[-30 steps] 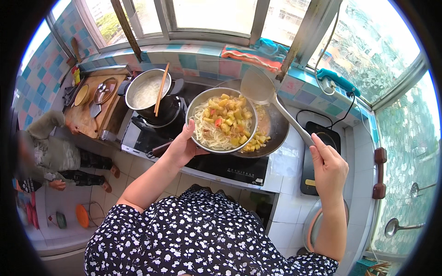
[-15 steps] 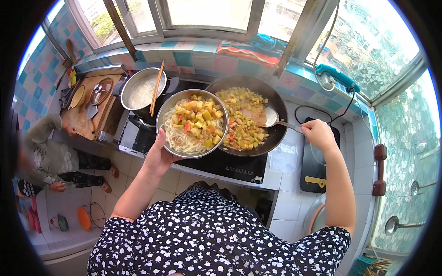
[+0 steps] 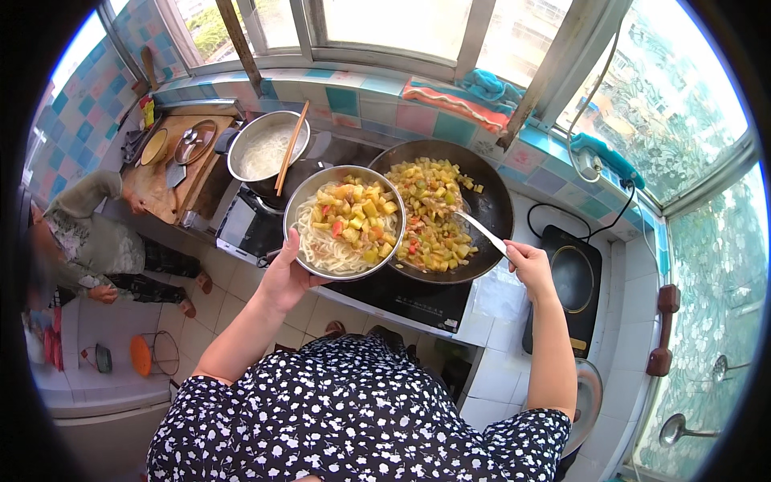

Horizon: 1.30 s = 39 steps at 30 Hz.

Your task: The person uses chopsticks to transfer cooked noodles from a pot into a metal bowl. They then use a ladle to add a vegetable and meat stew from a wok on top of the noodles. The person carries the prepared bowl to a living room and serves it to a man sitting at a table.

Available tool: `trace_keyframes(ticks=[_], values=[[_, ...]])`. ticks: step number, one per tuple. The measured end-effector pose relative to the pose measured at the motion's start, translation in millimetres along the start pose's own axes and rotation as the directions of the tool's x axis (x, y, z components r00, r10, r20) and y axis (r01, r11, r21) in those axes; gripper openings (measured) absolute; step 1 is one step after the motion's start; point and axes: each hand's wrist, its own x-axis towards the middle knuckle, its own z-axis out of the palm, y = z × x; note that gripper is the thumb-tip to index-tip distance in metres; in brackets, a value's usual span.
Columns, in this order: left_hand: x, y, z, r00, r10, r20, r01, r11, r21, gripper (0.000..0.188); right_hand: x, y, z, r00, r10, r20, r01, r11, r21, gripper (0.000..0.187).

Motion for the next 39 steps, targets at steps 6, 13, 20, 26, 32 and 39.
trace_keyframes(ticks=[6, 13, 20, 26, 32, 39], values=[[6.1, -2.3, -1.0, 0.997, -0.018, 0.068, 0.018, 1.0, 0.004, 0.066, -21.2, -17.4, -10.7, 0.999, 0.027, -0.029, -0.026, 0.999, 0.03, 0.028], [25.4, -7.4, 7.5, 0.994, -0.079, 0.078, 0.077, 0.997, 0.028, 0.065, -71.4, -89.7, -23.9, 0.991, -0.125, -0.051, 0.126, 0.992, 0.027, 0.028], [53.4, -13.2, 25.4, 0.976, -0.155, 0.15, 0.15, 0.988, 0.047, 0.065, -122.6, -124.5, -0.5, 0.97, -0.241, -0.033, 0.232, 0.958, -0.168, 0.024], [60.4, -14.2, 33.3, 0.974, -0.149, 0.17, 0.136, 0.987, 0.084, 0.064, -152.5, -118.9, 21.5, 0.648, -0.761, -0.013, 0.434, 0.384, -0.815, 0.024], [59.4, -18.2, 20.5, 0.977, -0.095, 0.19, 0.082, 0.994, 0.076, 0.065, -127.9, -114.2, -12.9, 0.825, -0.506, -0.251, 0.314, 0.78, -0.541, 0.024], [37.3, -7.0, -1.6, 0.991, -0.039, 0.13, 0.034, 0.998, 0.044, 0.064, -55.5, -101.4, -39.8, 0.97, -0.201, -0.136, 0.061, 0.744, -0.666, 0.025]])
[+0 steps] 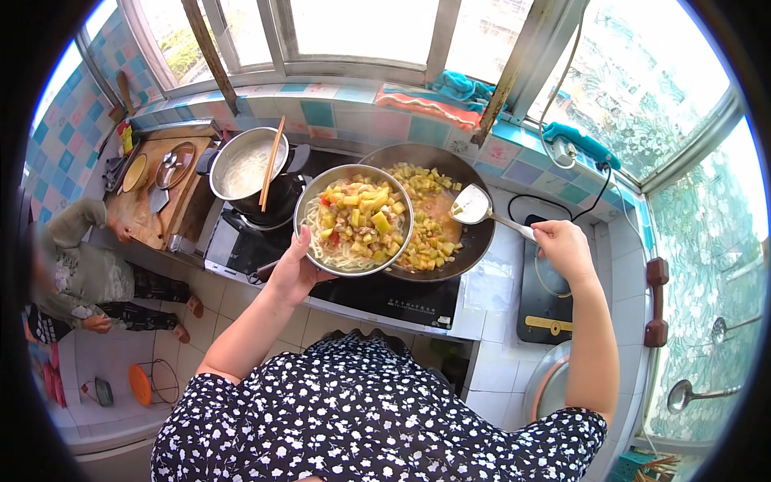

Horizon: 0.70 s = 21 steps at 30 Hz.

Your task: The person uses chopsticks to transfer cooked noodles from a pot into a metal bowl. They then use a ladle to add a vegetable and meat stew from a wok on top of the noodles. The person carries the prepared bowl to a living room and serves it to a man sitting at a table.

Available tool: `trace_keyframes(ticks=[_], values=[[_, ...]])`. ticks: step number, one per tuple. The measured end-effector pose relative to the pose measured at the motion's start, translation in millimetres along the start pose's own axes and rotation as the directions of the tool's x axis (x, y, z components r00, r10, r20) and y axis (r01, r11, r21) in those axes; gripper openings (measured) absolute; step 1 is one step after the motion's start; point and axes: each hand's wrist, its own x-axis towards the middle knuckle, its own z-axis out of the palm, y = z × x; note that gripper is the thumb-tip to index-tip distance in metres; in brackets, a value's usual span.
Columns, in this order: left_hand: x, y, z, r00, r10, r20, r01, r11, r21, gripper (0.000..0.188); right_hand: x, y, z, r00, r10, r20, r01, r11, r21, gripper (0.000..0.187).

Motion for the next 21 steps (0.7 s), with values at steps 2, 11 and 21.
trace_keyframes(ticks=[2, 11, 21], values=[[-8.3, 3.9, -1.0, 1.0, 0.024, -0.019, -0.024, 1.0, -0.002, 0.065, 14.7, -1.5, 13.1, 0.999, 0.021, 0.047, -0.017, 0.996, -0.087, 0.025], [-31.1, 10.6, -3.2, 0.996, 0.055, -0.066, -0.058, 0.997, -0.046, 0.064, 75.5, 25.2, 112.3, 0.977, -0.092, 0.194, 0.006, 0.916, 0.401, 0.027], [-38.4, 6.0, -9.4, 0.995, 0.056, -0.077, -0.059, 0.997, -0.048, 0.07, 46.9, 39.0, 118.9, 0.952, 0.057, 0.302, -0.253, 0.7, 0.668, 0.029]])
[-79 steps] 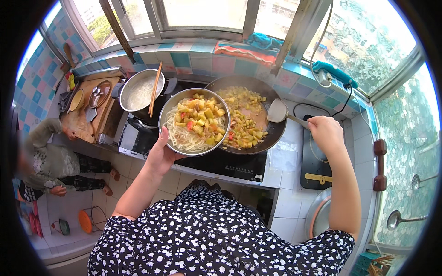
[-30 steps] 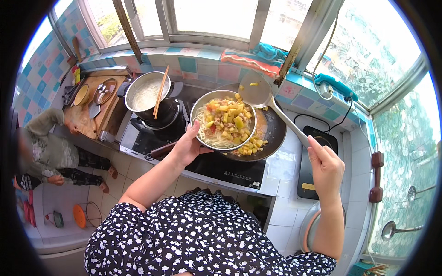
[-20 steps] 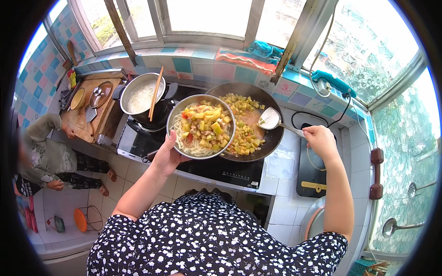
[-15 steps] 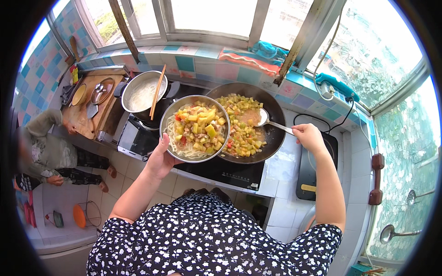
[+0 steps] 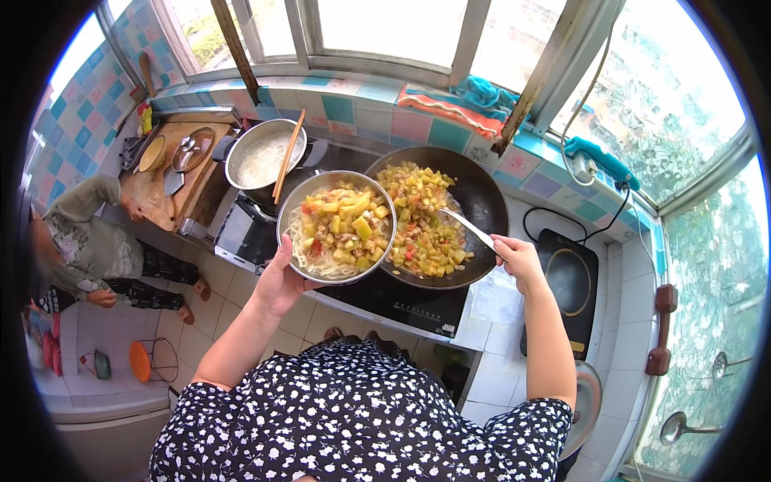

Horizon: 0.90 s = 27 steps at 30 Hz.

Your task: The person uses chopsticks to transfer cooked noodles from a pot into a metal bowl. They then use a ladle to add a vegetable and meat stew from a wok on top of the noodles. The person carries the prepared bowl to a living room and serves it to a man sitting at a table.

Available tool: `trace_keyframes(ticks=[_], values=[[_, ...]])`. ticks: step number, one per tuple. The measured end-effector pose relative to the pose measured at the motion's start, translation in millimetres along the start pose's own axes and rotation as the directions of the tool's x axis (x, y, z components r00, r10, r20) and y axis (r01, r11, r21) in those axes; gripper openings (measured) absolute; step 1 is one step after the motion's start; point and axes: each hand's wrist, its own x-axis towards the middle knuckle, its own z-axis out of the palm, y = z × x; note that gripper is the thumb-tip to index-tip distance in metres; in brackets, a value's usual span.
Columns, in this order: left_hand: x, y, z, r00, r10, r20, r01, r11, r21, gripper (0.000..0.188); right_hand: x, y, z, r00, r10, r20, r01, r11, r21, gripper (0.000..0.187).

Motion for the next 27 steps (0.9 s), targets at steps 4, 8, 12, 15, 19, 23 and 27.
trace_keyframes(ticks=[4, 8, 12, 15, 19, 23, 27], values=[[6.5, -3.5, -0.6, 1.0, -0.016, -0.006, 0.016, 1.0, 0.012, 0.068, -28.8, -10.2, -10.6, 0.996, -0.048, -0.072, 0.048, 0.999, 0.003, 0.029], [16.3, -2.8, 6.9, 0.998, -0.053, 0.019, 0.053, 0.999, 0.012, 0.066, -63.7, -46.1, -22.2, 0.988, -0.11, -0.106, 0.109, 0.994, -0.01, 0.029], [36.0, -5.1, 17.0, 0.995, -0.078, 0.068, 0.074, 0.996, 0.058, 0.067, -103.0, -94.2, -25.6, 0.979, -0.179, -0.093, 0.177, 0.984, -0.027, 0.028], [55.1, -9.8, 25.7, 0.989, -0.123, 0.08, 0.119, 0.991, 0.063, 0.065, -130.4, -116.9, -16.0, 0.977, -0.2, -0.076, 0.195, 0.978, -0.073, 0.029], [66.9, -8.3, 47.2, 0.985, -0.152, 0.086, 0.145, 0.986, 0.08, 0.069, -153.5, -122.7, 6.3, 0.962, -0.264, -0.073, 0.244, 0.948, -0.205, 0.026], [74.9, -12.6, 55.0, 0.979, -0.164, 0.125, 0.155, 0.985, 0.078, 0.072, -173.8, -109.9, 25.9, 0.802, -0.593, -0.074, 0.433, 0.663, -0.611, 0.024], [78.9, -15.7, 52.1, 0.983, -0.143, 0.119, 0.133, 0.987, 0.088, 0.075, -180.0, -107.4, 31.6, 0.505, -0.861, 0.064, 0.436, 0.191, -0.879, 0.025]])
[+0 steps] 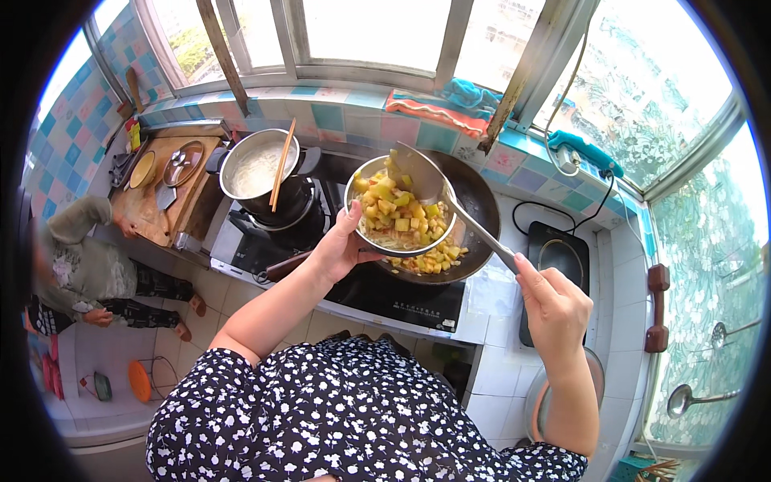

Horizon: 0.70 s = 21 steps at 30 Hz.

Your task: The person uses chopsticks to transfer cooked noodles from a pot into a metal bowl. They then use a ladle to add a vegetable and meat stew from a wok on top of the noodles. The person carries the prepared bowl to a living room and serves it to a man sitting at a table.

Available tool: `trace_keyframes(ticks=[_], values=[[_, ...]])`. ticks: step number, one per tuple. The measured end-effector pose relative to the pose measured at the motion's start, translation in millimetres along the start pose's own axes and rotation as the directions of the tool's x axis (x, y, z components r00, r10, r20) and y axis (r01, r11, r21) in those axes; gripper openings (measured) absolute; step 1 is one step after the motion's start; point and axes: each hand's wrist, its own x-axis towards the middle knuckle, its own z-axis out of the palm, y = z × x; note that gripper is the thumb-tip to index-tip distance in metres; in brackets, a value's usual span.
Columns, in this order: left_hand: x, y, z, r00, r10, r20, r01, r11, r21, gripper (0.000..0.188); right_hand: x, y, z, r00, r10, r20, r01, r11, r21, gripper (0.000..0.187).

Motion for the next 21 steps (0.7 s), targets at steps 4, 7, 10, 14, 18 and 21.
trace_keyframes(ticks=[4, 7, 10, 14, 18, 21], values=[[-2.8, 2.4, -6.7, 1.0, 0.022, 0.002, -0.022, 0.999, 0.031, 0.076, -0.5, 21.8, 0.7, 0.962, 0.27, 0.049, -0.274, 0.943, 0.191, 0.023], [-13.0, 3.6, -11.9, 0.999, 0.043, -0.016, -0.041, 0.996, 0.074, 0.073, 7.9, 58.3, 1.8, 0.79, 0.533, 0.303, -0.613, 0.698, 0.37, 0.025], [-27.4, 8.6, -18.1, 0.996, 0.077, -0.031, -0.074, 0.993, 0.089, 0.072, 12.3, 94.0, 23.8, 0.703, 0.559, 0.441, -0.688, 0.692, 0.219, 0.026], [-44.1, 12.6, -28.3, 0.992, 0.111, -0.067, -0.106, 0.992, 0.076, 0.071, 30.3, 101.9, 51.1, 0.618, 0.548, 0.563, -0.644, 0.764, -0.037, 0.025], [-56.8, 16.6, -32.7, 0.985, 0.14, -0.1, -0.133, 0.989, 0.071, 0.072, 29.4, 121.1, 92.4, 0.584, 0.527, 0.617, -0.671, 0.741, 0.003, 0.025], [-64.1, 14.8, -33.7, 0.987, 0.14, -0.074, -0.138, 0.99, 0.033, 0.074, 18.0, 125.8, 136.2, 0.563, 0.496, 0.661, -0.758, 0.629, 0.174, 0.025]])
